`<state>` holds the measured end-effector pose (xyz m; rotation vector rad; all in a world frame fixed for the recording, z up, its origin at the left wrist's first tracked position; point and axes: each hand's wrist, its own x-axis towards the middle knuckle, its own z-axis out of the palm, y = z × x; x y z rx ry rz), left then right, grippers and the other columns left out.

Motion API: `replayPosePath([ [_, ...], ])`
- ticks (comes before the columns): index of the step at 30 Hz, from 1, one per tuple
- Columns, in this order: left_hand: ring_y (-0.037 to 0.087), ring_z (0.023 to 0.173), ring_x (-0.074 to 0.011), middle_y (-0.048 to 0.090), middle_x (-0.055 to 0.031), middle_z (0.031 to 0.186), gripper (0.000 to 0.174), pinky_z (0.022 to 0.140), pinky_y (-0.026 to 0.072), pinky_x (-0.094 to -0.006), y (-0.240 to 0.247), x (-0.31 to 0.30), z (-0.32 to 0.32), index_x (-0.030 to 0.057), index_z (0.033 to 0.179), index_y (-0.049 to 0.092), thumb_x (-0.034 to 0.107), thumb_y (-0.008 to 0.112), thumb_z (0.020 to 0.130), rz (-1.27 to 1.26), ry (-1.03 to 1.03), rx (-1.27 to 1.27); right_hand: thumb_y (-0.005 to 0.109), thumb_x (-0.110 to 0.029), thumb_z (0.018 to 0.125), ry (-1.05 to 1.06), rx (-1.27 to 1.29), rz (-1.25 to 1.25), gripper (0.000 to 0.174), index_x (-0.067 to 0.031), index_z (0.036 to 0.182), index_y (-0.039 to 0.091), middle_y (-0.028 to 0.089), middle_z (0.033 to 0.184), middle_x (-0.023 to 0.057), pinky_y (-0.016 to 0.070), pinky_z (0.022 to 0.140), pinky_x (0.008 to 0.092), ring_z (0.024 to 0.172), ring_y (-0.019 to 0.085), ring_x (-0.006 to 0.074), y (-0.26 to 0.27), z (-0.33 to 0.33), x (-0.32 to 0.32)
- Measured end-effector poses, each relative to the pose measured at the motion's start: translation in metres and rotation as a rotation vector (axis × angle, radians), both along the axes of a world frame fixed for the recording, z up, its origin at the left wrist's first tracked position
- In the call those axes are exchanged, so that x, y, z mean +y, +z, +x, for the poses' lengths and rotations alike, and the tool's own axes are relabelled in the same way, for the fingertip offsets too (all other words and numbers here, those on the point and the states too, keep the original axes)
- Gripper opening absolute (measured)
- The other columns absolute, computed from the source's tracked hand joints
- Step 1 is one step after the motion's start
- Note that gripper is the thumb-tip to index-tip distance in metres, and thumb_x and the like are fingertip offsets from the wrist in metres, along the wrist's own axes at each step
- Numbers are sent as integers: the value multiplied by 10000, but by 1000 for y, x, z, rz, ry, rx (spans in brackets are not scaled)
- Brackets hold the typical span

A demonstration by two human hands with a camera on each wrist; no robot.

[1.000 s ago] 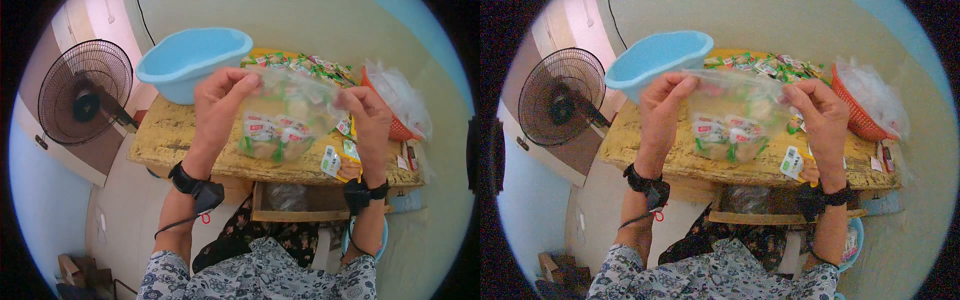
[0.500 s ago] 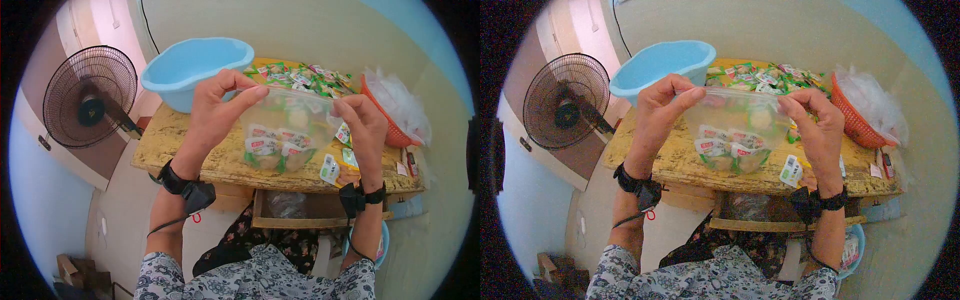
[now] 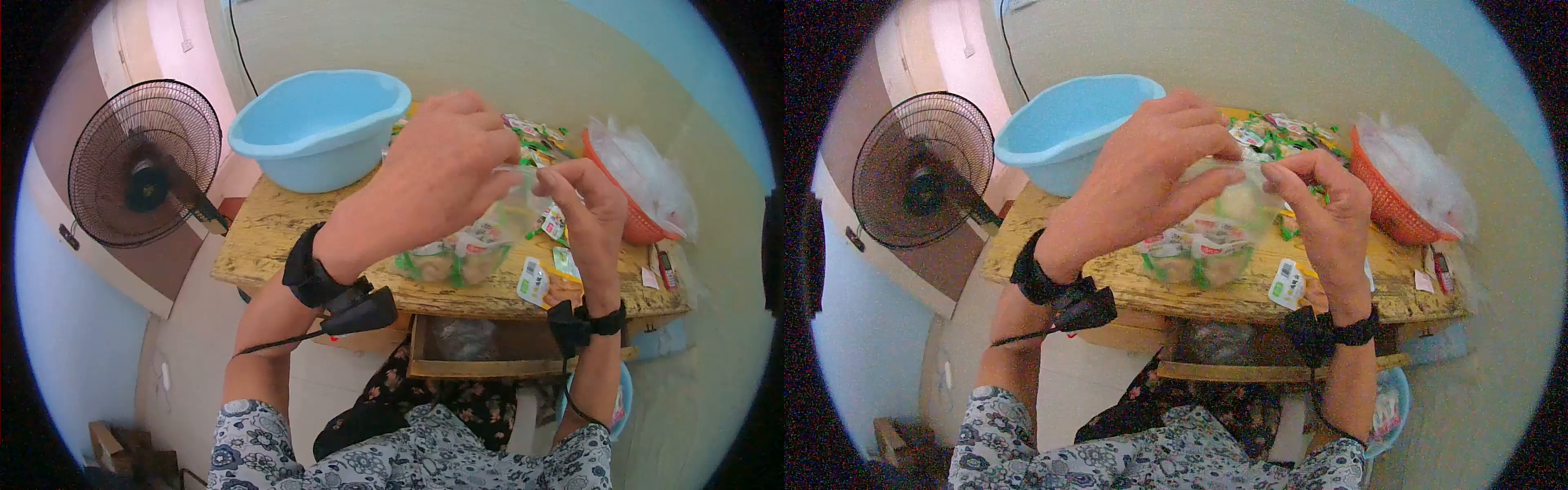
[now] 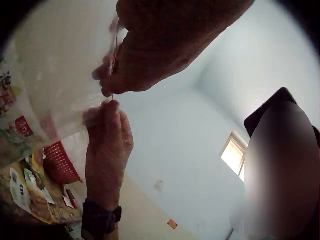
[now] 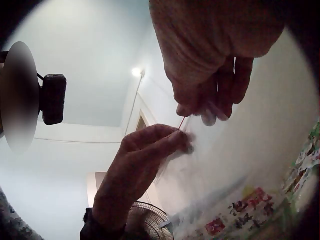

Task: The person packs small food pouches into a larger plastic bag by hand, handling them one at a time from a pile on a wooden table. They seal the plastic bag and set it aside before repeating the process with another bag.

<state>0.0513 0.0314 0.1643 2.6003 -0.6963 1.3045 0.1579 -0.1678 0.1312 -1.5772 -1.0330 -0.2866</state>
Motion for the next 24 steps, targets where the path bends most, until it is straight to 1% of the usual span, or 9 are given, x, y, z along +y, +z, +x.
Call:
replayPosePath([
  [3,603,829,-306,636,-81,813,159,731,456,-420,-4,9,5,51,825,652,160,765,846,-70,-33,45,744,-159,912,-40,-23,-21,147,-29,854,706,677,796,5,485,710,255,752,609,84,-3,5,-6],
  [6,604,791,-296,641,-68,779,144,713,457,-406,-5,15,-3,52,819,659,144,768,841,-109,-52,39,750,-166,907,-99,-67,-72,171,-32,822,687,657,759,-5,474,683,260,723,594,77,1,0,-9],
  [9,595,786,-277,648,-75,797,117,710,452,-398,-4,25,-13,45,842,672,110,770,836,-79,-29,29,753,-168,904,-59,29,-20,186,-33,804,675,644,735,-5,463,666,257,710,587,71,-1,-1,-7],
  [12,599,794,-228,654,-64,811,103,806,481,-374,-7,45,-24,36,863,682,88,770,846,-136,7,60,753,-170,904,-121,-60,-25,186,-35,801,676,645,736,-4,457,658,248,707,582,65,0,4,-10],
  [15,605,825,-184,652,-50,834,109,924,485,-359,-9,60,-41,24,872,675,81,768,864,-292,-29,147,752,-166,906,-117,-36,-31,187,-35,797,675,648,742,-7,453,654,242,708,578,63,-3,7,-17],
  [18,616,872,-174,656,-47,864,128,990,474,-360,-15,71,-50,17,874,663,98,762,884,-335,42,199,747,-157,912,-105,5,-13,178,-35,801,679,648,747,-12,453,653,239,720,581,61,-6,4,-16],
  [21,618,902,-158,651,-36,885,131,951,479,-335,-20,69,-50,18,903,655,114,743,911,-356,30,191,741,-151,916,-71,35,27,166,-31,815,686,653,771,-15,459,660,238,729,582,61,-11,10,-15],
  [24,611,922,-129,652,-11,917,129,929,474,-309,-25,69,-50,17,939,651,128,716,944,-533,28,221,734,-145,920,23,160,54,140,-25,855,698,662,814,-15,474,686,234,748,591,65,-17,12,-15],
])
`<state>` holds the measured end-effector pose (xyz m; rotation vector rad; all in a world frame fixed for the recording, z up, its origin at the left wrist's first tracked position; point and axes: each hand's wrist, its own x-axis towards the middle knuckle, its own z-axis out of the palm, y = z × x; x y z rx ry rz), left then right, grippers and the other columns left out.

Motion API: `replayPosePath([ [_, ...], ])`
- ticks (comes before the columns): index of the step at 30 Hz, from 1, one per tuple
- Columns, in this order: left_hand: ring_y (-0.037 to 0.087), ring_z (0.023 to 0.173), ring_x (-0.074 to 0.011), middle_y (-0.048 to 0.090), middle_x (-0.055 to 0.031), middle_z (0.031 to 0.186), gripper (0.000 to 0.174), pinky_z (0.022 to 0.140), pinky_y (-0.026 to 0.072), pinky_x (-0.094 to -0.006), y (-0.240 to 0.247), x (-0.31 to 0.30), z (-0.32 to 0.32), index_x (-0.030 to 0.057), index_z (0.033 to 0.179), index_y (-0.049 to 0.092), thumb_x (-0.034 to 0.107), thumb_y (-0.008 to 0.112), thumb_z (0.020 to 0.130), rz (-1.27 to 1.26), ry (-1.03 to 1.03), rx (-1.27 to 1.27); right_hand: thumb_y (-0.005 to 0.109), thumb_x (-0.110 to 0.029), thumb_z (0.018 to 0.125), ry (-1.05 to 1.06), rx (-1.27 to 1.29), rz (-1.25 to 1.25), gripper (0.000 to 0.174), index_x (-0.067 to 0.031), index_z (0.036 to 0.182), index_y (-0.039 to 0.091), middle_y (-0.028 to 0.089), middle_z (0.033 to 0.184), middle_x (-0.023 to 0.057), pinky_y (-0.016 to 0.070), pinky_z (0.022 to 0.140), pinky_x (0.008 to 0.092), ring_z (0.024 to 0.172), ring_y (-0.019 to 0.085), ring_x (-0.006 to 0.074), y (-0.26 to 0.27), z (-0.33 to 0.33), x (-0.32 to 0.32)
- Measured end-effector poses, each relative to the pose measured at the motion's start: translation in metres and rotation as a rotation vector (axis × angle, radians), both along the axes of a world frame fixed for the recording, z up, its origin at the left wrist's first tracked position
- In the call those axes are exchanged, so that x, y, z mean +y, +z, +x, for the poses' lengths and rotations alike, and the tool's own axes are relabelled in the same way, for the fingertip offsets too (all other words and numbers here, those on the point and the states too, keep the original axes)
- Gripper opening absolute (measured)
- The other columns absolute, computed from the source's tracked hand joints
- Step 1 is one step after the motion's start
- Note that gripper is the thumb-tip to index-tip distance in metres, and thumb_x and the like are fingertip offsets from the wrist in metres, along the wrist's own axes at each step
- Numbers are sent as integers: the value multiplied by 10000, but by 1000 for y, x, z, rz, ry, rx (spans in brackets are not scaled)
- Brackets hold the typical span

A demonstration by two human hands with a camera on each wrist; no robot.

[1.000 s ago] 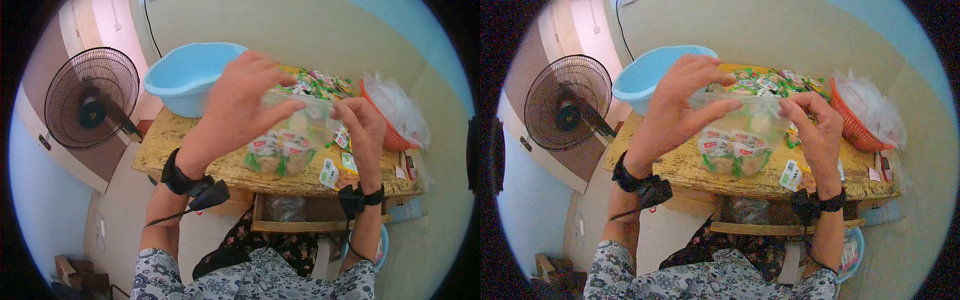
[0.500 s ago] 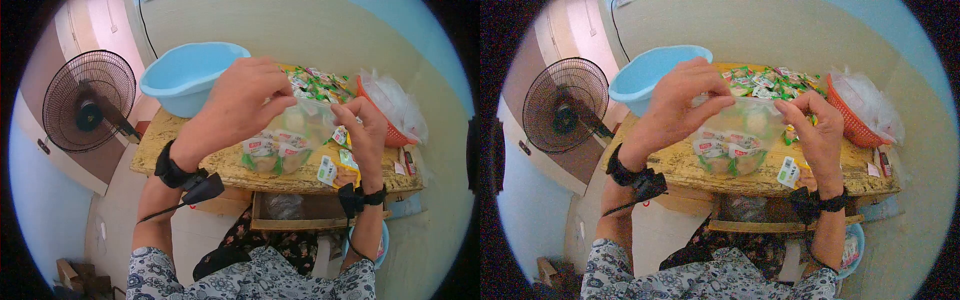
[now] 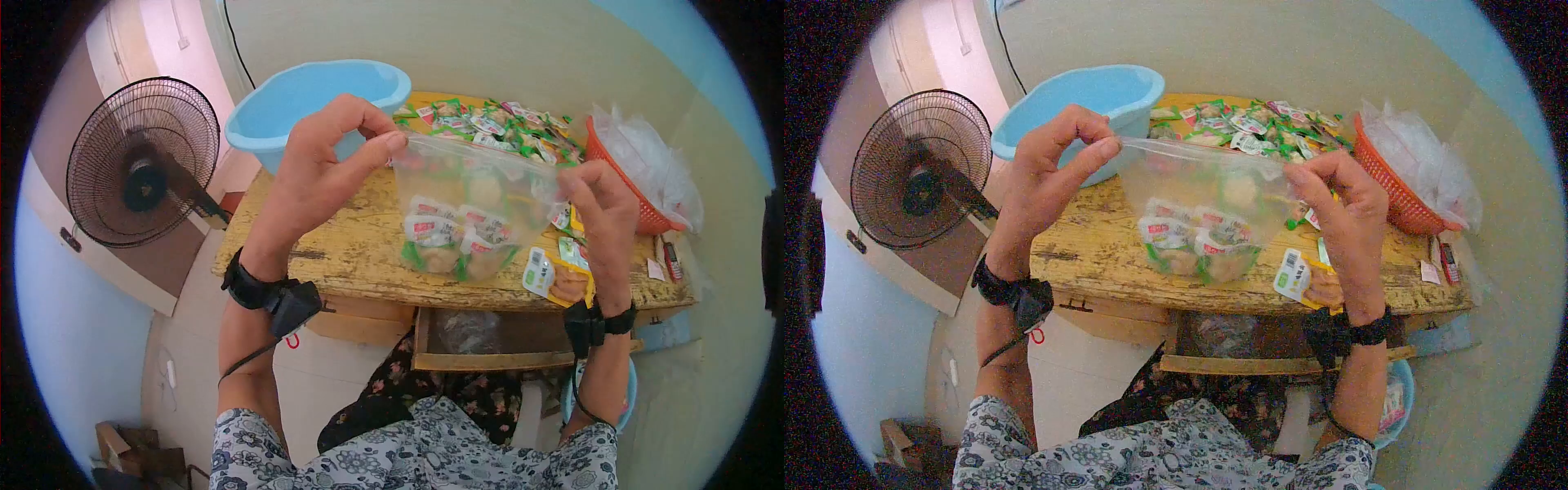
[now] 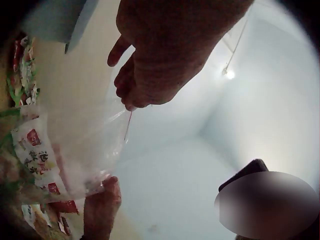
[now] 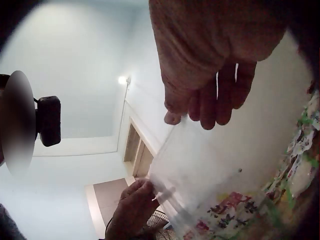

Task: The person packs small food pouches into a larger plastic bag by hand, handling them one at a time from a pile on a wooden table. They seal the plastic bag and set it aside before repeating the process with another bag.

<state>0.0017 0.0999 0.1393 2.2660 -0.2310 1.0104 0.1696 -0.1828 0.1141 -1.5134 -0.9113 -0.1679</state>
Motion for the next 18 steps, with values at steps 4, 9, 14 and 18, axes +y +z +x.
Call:
replayPosePath([
  [4,593,947,-102,652,3,957,116,909,468,-275,-6,2,2,15,969,651,125,687,972,-71,-76,37,716,-120,929,27,-18,-67,108,-14,913,705,675,858,-6,495,728,231,796,616,71,-8,-1,-2],
  [9,594,1016,-109,654,-23,1006,78,934,466,-276,-5,-3,3,17,988,663,93,649,991,-108,-118,-9,690,-95,948,-2,-170,27,94,-3,933,707,683,882,9,502,763,233,840,638,80,6,-8,-6],
  [14,632,989,-120,708,-48,1011,215,928,485,-304,-25,-8,4,2,1068,655,157,722,935,-335,-172,10,682,-97,964,-3,-42,74,98,-5,937,703,684,889,15,505,774,237,843,641,86,-5,-6,-5],
  [18,586,1231,-177,664,-84,1250,569,1112,418,-382,-48,-14,3,18,1330,582,201,819,846,-401,-319,-20,684,-100,965,-34,-45,67,93,-11,944,701,691,886,17,509,780,240,852,648,89,-1,-13,-6],
])
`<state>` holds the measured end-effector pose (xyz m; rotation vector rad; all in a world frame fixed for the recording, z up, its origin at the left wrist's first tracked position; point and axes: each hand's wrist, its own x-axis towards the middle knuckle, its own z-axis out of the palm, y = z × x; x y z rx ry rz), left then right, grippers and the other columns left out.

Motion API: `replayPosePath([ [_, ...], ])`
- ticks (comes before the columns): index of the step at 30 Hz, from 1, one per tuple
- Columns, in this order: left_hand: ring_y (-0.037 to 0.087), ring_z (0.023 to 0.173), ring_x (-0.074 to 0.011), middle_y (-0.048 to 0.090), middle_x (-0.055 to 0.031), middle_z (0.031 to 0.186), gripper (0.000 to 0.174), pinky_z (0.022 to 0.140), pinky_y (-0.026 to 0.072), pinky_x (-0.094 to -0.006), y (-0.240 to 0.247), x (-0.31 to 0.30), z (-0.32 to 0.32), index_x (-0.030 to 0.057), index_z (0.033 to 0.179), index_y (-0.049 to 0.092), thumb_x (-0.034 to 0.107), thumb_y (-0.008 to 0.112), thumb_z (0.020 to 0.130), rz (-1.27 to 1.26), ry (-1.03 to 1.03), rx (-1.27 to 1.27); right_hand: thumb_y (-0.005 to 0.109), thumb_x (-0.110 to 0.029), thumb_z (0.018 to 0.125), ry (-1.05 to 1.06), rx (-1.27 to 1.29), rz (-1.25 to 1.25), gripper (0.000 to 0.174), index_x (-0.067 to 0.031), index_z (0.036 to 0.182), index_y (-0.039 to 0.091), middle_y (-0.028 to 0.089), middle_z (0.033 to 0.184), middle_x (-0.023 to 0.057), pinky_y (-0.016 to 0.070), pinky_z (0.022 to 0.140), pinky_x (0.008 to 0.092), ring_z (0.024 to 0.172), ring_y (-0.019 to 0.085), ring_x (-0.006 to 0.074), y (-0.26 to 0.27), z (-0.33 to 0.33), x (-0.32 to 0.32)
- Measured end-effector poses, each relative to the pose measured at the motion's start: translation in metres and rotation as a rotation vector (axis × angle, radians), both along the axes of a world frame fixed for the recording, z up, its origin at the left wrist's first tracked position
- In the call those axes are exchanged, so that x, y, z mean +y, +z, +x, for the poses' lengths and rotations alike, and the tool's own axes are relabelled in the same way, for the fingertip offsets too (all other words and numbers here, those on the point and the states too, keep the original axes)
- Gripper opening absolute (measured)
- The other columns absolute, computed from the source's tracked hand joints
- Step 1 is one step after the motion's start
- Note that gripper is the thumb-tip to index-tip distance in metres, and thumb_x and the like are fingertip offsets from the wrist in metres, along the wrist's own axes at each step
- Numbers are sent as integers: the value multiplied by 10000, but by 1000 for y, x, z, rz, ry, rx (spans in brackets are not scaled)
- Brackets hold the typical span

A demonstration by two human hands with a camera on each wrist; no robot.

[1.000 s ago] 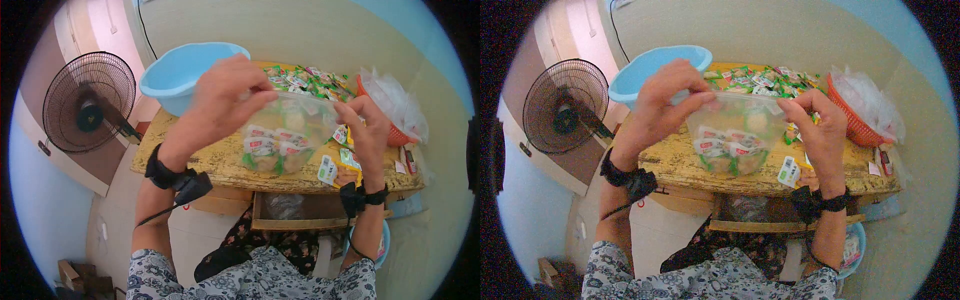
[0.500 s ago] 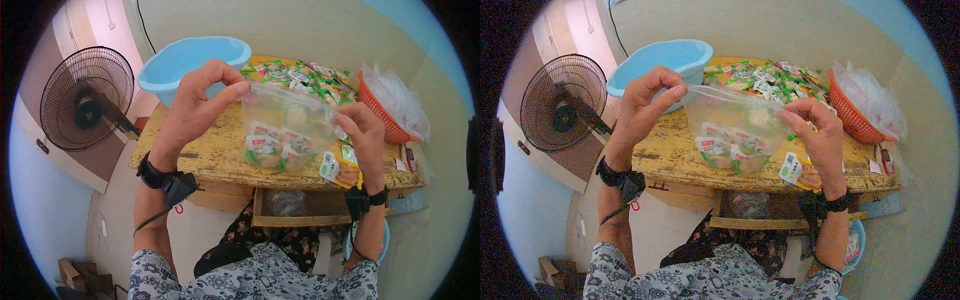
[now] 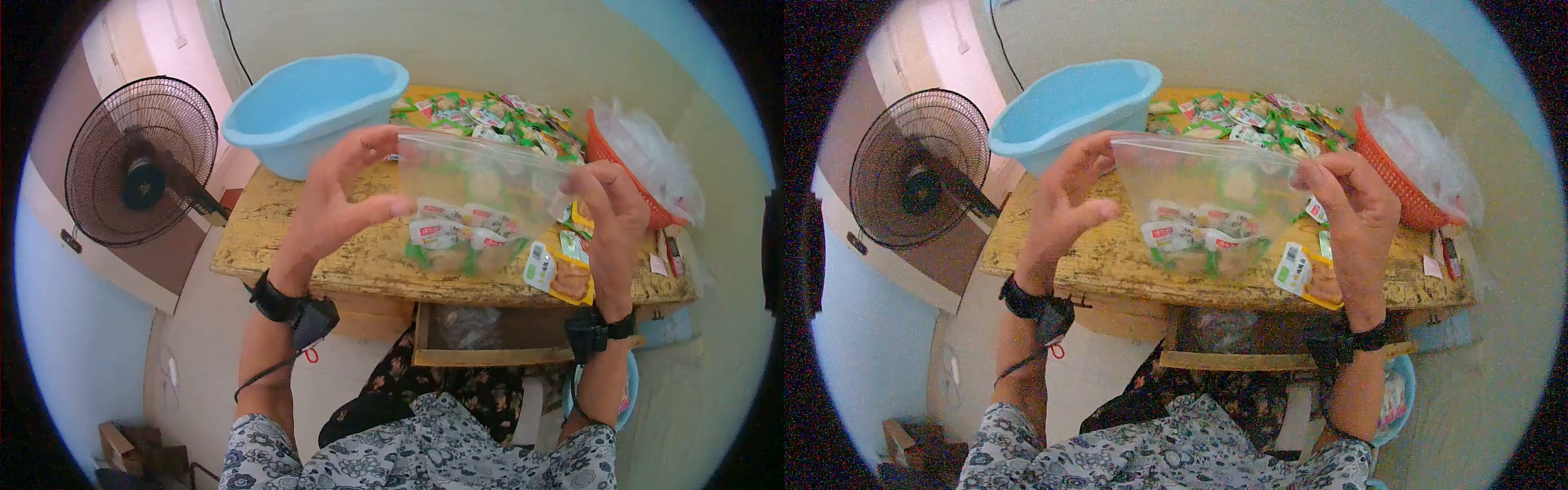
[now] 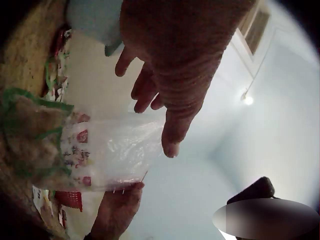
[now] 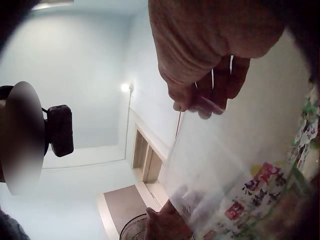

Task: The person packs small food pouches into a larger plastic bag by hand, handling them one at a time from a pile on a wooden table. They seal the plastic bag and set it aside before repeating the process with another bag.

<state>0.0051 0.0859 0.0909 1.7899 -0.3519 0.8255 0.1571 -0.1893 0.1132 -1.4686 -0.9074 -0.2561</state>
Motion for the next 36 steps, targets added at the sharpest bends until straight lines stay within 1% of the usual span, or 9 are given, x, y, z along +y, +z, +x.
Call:
replayPosePath([
  [3,527,1326,-205,600,-102,1379,761,1172,362,-417,-21,-13,-3,15,1431,511,206,866,786,-49,8,113,681,-109,969,14,-6,-2,97,-17,945,701,697,882,18,512,789,243,860,657,96,0,-2,-1],
  [9,588,1247,-195,627,-86,1356,630,1103,440,-389,-74,-23,11,27,1407,547,117,825,848,-165,-44,300,725,-136,936,-66,97,-9,115,-26,966,711,711,941,28,520,811,265,881,662,109,-16,6,-4],
  [12,640,1150,-169,687,-68,1237,452,1022,501,-352,-89,-24,16,17,1318,606,66,768,899,-257,28,322,770,-161,894,89,175,67,189,-25,1016,724,713,1008,33,523,823,276,903,658,114,-38,8,3],
  [15,668,1054,-135,724,-55,1122,326,957,522,-319,-92,-28,21,20,1205,670,139,762,915,-358,28,286,791,-171,870,160,154,-47,244,-27,1059,733,713,1049,33,524,818,278,909,650,113,-54,-3,11],
  [18,663,1062,-148,713,-62,1152,285,960,527,-329,-90,-27,20,11,1205,661,54,728,931,-353,7,310,785,-154,875,194,213,-258,236,-27,1069,740,722,1030,26,522,797,270,886,645,104,-68,7,5],
  [24,664,1050,-142,719,-53,1127,214,952,526,-325,-81,-32,13,12,1142,692,78,722,941,-429,8,233,752,-120,905,172,158,-180,114,-31,976,761,719,878,-4,502,746,243,820,629,68,-71,9,8],
  [27,669,1030,-145,722,-56,1112,221,941,528,-322,-79,-34,15,18,1147,690,77,726,936,-411,19,247,754,-133,909,173,285,-163,101,-34,930,763,710,852,-9,499,733,238,811,625,62,-76,9,10],
  [30,652,997,-108,718,-39,1093,237,890,526,-292,-77,-36,14,8,1159,692,105,720,944,-372,15,233,750,-136,917,138,199,-233,103,-34,932,756,704,840,-6,501,724,238,807,628,63,-74,12,7],
  [36,661,904,-90,735,-45,982,175,802,532,-258,-70,-36,14,3,1078,724,119,729,947,-392,126,209,732,-137,936,159,197,-160,123,-20,973,734,715,869,5,512,739,242,806,634,71,-64,8,14],
])
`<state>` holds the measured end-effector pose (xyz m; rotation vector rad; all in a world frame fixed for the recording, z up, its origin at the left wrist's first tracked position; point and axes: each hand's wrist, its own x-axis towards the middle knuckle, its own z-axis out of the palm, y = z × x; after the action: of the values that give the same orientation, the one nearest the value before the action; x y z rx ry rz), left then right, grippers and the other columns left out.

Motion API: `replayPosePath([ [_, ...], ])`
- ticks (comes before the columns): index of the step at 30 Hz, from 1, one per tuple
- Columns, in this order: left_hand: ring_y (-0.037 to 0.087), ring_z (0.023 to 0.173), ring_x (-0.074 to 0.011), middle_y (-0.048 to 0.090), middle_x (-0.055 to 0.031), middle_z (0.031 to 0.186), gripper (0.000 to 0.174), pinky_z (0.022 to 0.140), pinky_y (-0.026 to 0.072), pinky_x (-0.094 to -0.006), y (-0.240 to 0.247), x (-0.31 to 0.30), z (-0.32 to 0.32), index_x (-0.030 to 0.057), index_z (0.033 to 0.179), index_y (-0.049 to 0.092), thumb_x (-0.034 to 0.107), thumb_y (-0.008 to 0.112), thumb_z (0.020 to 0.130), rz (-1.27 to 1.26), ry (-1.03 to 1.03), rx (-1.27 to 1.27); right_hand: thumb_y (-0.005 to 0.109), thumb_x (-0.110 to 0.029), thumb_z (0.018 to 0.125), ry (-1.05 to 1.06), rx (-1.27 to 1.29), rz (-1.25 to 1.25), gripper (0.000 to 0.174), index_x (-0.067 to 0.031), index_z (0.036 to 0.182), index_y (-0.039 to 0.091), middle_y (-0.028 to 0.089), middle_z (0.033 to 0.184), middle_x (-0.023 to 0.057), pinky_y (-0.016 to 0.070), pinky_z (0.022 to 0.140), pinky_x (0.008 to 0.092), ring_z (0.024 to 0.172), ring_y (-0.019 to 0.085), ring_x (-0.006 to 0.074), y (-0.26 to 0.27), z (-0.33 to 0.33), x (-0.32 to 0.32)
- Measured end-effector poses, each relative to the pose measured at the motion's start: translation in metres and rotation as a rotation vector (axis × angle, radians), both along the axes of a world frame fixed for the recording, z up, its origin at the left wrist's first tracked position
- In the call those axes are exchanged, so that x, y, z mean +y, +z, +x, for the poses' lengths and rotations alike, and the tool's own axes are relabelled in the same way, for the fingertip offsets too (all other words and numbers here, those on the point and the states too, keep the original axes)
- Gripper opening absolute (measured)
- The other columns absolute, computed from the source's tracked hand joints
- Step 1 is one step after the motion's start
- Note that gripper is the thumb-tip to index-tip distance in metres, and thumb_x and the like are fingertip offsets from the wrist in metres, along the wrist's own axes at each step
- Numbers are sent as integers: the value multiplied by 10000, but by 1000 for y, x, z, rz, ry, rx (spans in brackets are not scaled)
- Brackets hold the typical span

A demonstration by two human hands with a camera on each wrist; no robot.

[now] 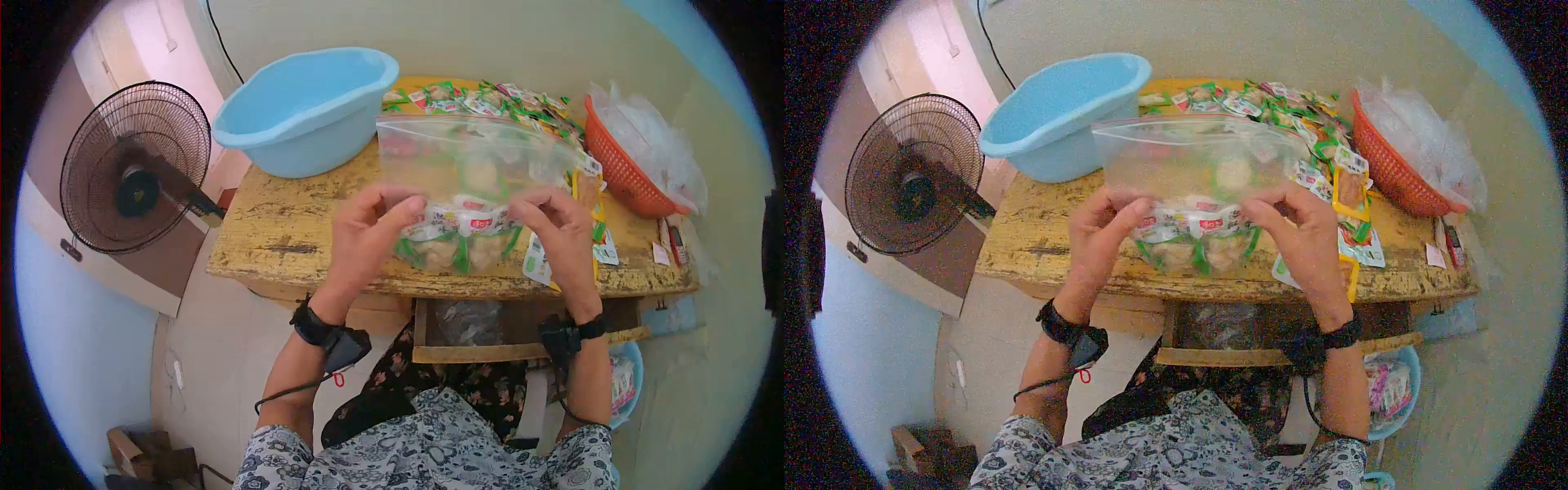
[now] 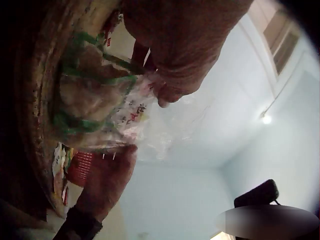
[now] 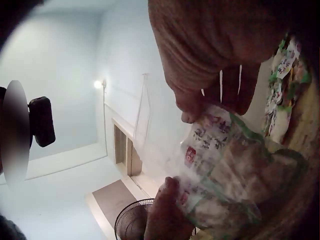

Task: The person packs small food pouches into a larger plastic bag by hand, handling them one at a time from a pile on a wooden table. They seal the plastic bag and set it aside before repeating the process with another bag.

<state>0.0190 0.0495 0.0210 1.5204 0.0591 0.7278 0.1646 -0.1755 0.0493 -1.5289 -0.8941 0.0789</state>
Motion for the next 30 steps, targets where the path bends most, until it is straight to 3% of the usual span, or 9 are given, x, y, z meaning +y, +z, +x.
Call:
replayPosePath([
  [6,659,877,-87,731,-45,954,140,801,529,-253,9,1,1,-11,1047,723,109,689,982,39,15,-116,649,-107,981,28,30,41,92,-21,975,681,730,957,44,508,869,270,908,656,103,2,0,1],
  [9,664,884,-91,730,-47,948,139,806,532,-256,12,0,-1,-11,1037,715,115,688,985,52,15,-94,653,-170,992,4,35,50,153,-37,925,685,700,900,4,490,811,237,879,617,66,3,1,1],
  [12,666,883,-93,727,-47,939,152,809,532,-254,18,-2,-3,-16,1058,695,117,687,986,53,30,-43,649,-188,994,-53,21,-62,192,-39,873,640,667,849,-13,483,780,236,846,603,58,6,7,-3],
  [15,667,861,-91,725,-41,918,195,799,532,-250,21,-7,-1,-19,1125,654,117,680,988,23,52,-69,682,-169,969,-42,88,-16,174,-38,880,612,646,828,-12,478,749,236,827,600,60,9,6,-1],
  [18,652,834,-68,715,-26,889,342,777,519,-237,27,-16,-1,-30,1284,595,99,677,978,-38,94,-94,695,-124,949,-98,161,77,128,-27,964,613,649,800,1,478,730,237,796,613,73,9,1,4],
  [21,632,821,-42,702,-3,862,517,759,503,-226,30,-14,-6,-33,1431,499,68,677,956,92,166,-53,701,-89,933,-156,235,117,187,-8,1073,609,653,769,9,482,709,240,754,617,85,18,-13,8],
  [24,627,832,-70,676,5,896,550,785,497,-217,32,-13,-12,20,1480,499,67,673,960,193,200,47,678,-67,935,-170,201,33,267,-5,1183,603,662,752,11,485,697,235,733,615,86,15,-12,5],
  [27,618,813,-53,706,-13,864,341,767,506,-237,20,-6,-5,-6,1273,671,98,677,949,211,150,2,654,-63,940,-60,191,-60,246,-14,1181,640,680,805,13,482,690,230,740,608,74,10,-2,-1],
  [30,614,801,-67,721,-28,890,219,768,519,-253,19,-4,-9,-3,1119,736,132,675,958,255,169,29,642,-85,930,2,213,-67,176,-53,1097,690,656,890,-36,370,642,201,719,507,21,-7,10,0],
])
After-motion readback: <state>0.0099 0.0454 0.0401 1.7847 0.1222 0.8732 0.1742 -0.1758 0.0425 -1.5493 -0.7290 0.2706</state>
